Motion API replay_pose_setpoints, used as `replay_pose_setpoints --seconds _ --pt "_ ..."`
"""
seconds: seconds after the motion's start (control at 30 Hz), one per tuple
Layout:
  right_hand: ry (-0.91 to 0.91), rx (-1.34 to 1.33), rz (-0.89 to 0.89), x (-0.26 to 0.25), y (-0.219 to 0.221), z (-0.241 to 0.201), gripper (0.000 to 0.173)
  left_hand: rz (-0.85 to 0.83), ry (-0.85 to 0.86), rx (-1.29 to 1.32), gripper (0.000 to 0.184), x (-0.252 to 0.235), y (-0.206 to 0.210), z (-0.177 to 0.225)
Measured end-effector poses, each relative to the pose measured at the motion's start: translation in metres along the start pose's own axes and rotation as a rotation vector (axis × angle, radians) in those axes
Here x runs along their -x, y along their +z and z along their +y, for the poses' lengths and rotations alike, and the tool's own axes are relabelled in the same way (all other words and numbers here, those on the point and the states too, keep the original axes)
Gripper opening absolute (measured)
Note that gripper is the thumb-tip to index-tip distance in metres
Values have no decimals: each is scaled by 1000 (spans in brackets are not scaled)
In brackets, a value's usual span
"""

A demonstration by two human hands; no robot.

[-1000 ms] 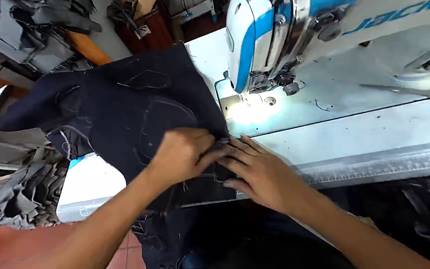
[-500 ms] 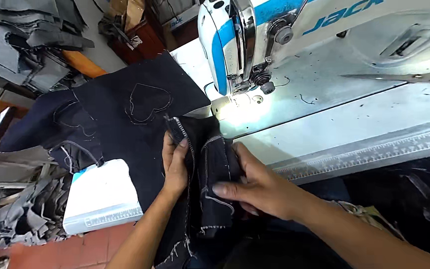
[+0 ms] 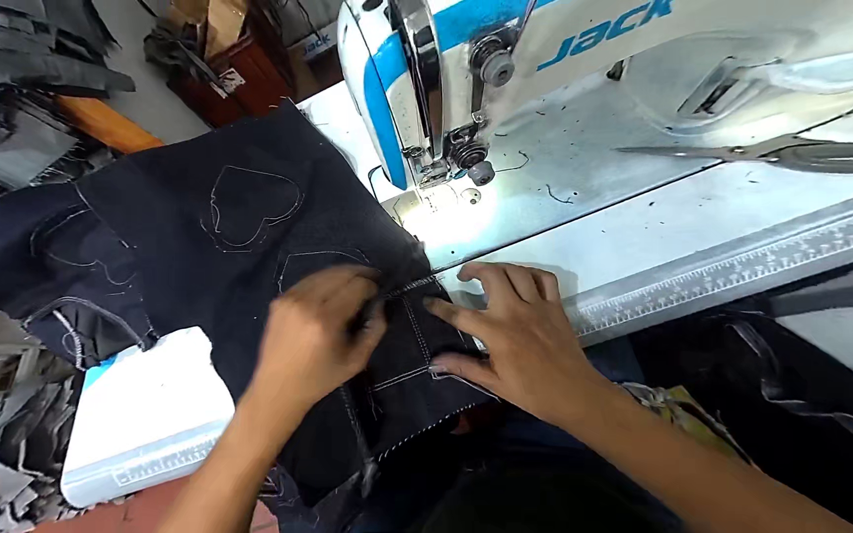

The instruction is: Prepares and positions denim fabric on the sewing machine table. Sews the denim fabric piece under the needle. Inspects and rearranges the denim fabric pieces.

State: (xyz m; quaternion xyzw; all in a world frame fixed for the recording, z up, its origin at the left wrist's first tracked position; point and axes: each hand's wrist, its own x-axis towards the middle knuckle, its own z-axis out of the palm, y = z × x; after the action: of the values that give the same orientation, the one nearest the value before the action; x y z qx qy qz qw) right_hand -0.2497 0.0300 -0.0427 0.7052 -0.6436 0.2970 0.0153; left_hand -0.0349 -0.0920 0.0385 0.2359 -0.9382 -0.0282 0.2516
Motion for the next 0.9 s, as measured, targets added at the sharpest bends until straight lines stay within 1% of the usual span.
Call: replay_pose_setpoints --seconds 0.03,0.07,0.1,0.17,0.2,0.23,0.27,0.33,0.4,0.43,0.5,0.57,0.63,0.67,0.73,0.8,0.9 --pt "1 10 -47 -3 -3 0 57 82 -8 -11 18 -5 -21 3" --pt "-9 -3 -88 -7 -6 2 59 158 -1 -8 17 -7 -32 7" --pt "-30 -32 -126 -10 -8 5 60 186 25 10 16 -4 -30 10" --pt "-100 -105 -186 -22 -12 16 61 109 66 85 15 18 8 12" --pt "-141 -140 -194 -30 -12 22 59 63 57 156 15 31 29 9" --pt "-184 -161 -201 -38 -12 28 58 63 30 247 14 41 44 6" --pt "-226 -172 -204 -46 -10 34 60 103 -7 318 15 45 50 4" --pt "-300 -156 -201 -59 -6 40 75 175 -88 436 17 48 48 3" --pt "-351 -153 -224 -72 -5 43 92 198 -79 507 15 48 43 4" --pt "-374 -152 -230 -79 -5 44 97 177 -52 530 14 47 39 4" --pt "-384 -152 -261 -87 -3 48 105 48 19 524 13 45 29 4" --pt "-361 -109 -359 -91 -6 50 118 -85 103 407 15 42 21 3" --pt "-325 -59 -452 -93 -17 44 135 -116 134 272 17 39 18 7" --pt "-301 -19 -497 -93 -22 40 139 -106 127 242 17 38 17 10" --pt "-268 55 -556 -91 -26 33 142 -67 95 239 18 36 15 18" --pt "-251 80 -570 -84 -26 30 141 -62 64 275 17 35 19 21" --pt "-271 66 -550 -77 -27 36 138 -161 59 339 14 40 42 16"
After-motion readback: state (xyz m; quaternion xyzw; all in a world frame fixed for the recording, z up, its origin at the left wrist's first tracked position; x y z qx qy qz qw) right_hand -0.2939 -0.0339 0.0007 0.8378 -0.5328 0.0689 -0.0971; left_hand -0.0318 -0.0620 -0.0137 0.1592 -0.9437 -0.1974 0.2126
